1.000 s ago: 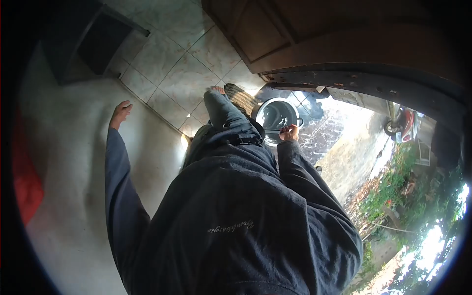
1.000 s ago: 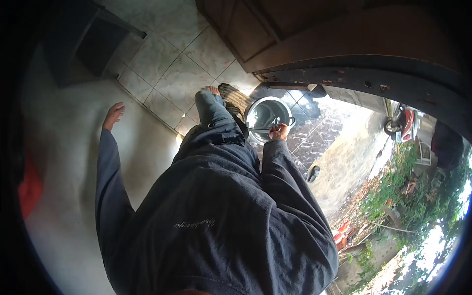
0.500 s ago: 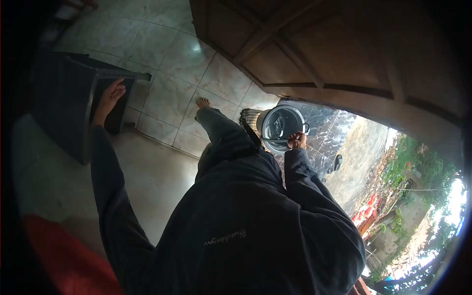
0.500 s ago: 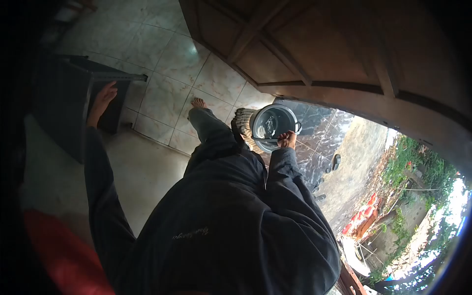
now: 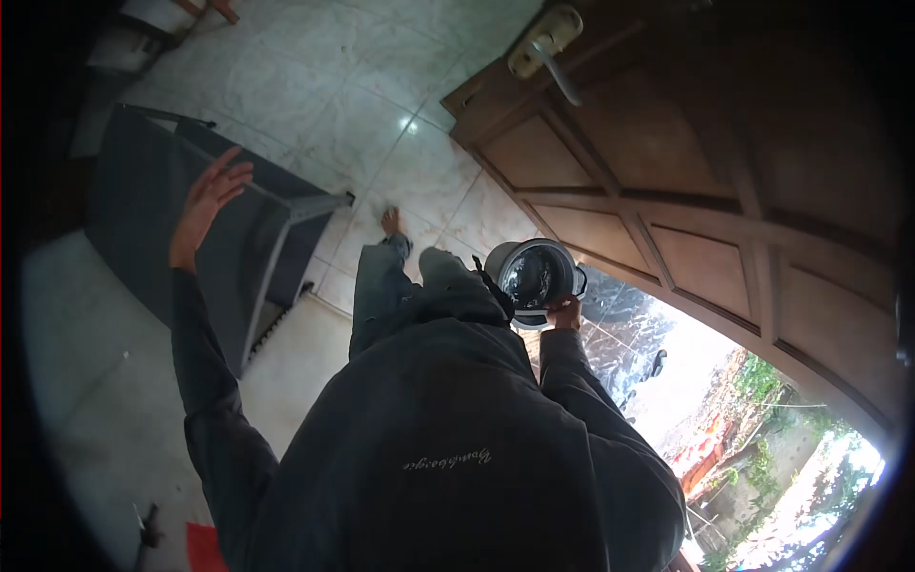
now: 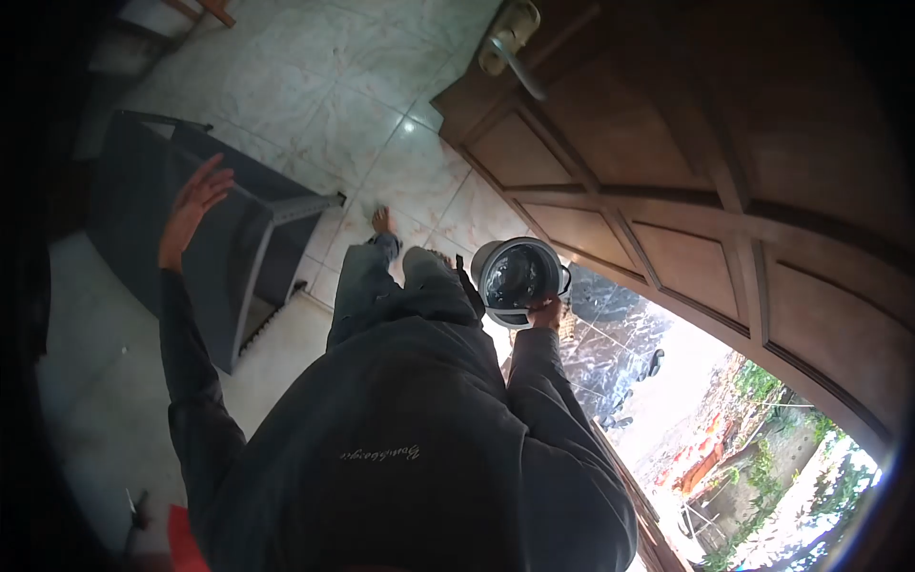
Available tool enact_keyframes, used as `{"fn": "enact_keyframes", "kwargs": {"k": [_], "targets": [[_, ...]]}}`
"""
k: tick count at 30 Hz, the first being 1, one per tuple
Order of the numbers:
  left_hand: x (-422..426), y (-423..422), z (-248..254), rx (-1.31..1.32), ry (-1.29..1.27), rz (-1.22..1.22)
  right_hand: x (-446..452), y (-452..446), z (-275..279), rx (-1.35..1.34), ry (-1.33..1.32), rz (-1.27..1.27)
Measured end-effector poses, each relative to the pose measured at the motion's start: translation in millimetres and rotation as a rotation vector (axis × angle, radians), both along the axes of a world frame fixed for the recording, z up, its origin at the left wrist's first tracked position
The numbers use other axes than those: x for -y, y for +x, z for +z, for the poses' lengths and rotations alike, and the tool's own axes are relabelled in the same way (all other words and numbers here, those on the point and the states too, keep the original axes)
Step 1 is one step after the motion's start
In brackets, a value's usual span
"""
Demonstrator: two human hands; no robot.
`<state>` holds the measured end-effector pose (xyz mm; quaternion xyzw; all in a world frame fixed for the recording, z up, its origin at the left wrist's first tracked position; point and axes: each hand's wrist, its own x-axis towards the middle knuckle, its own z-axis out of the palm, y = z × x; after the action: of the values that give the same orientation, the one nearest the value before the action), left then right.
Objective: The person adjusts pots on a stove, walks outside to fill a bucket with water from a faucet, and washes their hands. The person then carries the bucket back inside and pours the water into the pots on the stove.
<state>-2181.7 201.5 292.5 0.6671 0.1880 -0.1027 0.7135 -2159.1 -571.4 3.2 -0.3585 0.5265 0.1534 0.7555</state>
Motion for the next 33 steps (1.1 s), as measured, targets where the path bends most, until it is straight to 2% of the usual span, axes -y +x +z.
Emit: {"fn": "enact_keyframes", "kwargs": {"k": [2,5,7,10,12,14,16,17,18,19,20,22,24,25,28,29,31,33], "targets": [[-48,25,5,0.069,-0.003,0.005,-54,16,21,-0.015,-0.040,-0.020],[-108,65,18,0.000,0.116,0.010,-108,25,35,-0.032,-0.052,-0.039],[-153,93,23,-0.277,0.479,-0.144,-142,34,41,0.007,-0.015,-0.048],[-334,122,-63,-0.343,0.670,-0.547,-191,55,48,0.008,-0.075,-0.081],[-371,151,-37,-0.353,0.672,-0.416,-212,68,48,-0.014,-0.010,-0.058],[-398,178,-14,-0.319,0.703,-0.099,-238,86,48,0.014,-0.121,0.137],[-414,199,6,-0.242,0.679,0.058,-270,107,50,-0.096,-0.105,0.007],[-437,202,-2,-0.269,0.591,0.103,-287,114,53,-0.100,-0.218,0.022],[-470,212,-9,-0.282,0.508,0.149,-285,116,40,-0.061,-0.170,0.155],[-492,222,-11,-0.320,0.435,0.161,-296,119,32,-0.064,-0.164,0.128],[-512,228,-15,-0.357,0.357,0.177,-306,124,27,0.025,-0.421,0.336],[-560,239,-26,-0.398,0.246,0.212,-324,121,33,0.087,-0.664,0.527],[-580,279,-23,-0.438,0.328,0.238,-348,141,33,-0.004,-0.269,-0.061],[-585,296,-30,-0.503,0.384,0.282,-364,150,51,-0.035,-0.145,-0.080],[-602,354,-62,-0.511,0.423,0.170,-426,183,88,-0.182,-0.168,-0.302],[-596,382,-61,-0.519,0.440,0.141,-437,185,85,-0.132,-0.185,-0.319],[-581,435,-60,-0.701,0.278,-0.044,-457,192,78,-0.143,-0.161,-0.378],[-581,492,-54,-0.755,0.291,-0.123,-477,199,69,-0.146,-0.160,-0.451]]}}
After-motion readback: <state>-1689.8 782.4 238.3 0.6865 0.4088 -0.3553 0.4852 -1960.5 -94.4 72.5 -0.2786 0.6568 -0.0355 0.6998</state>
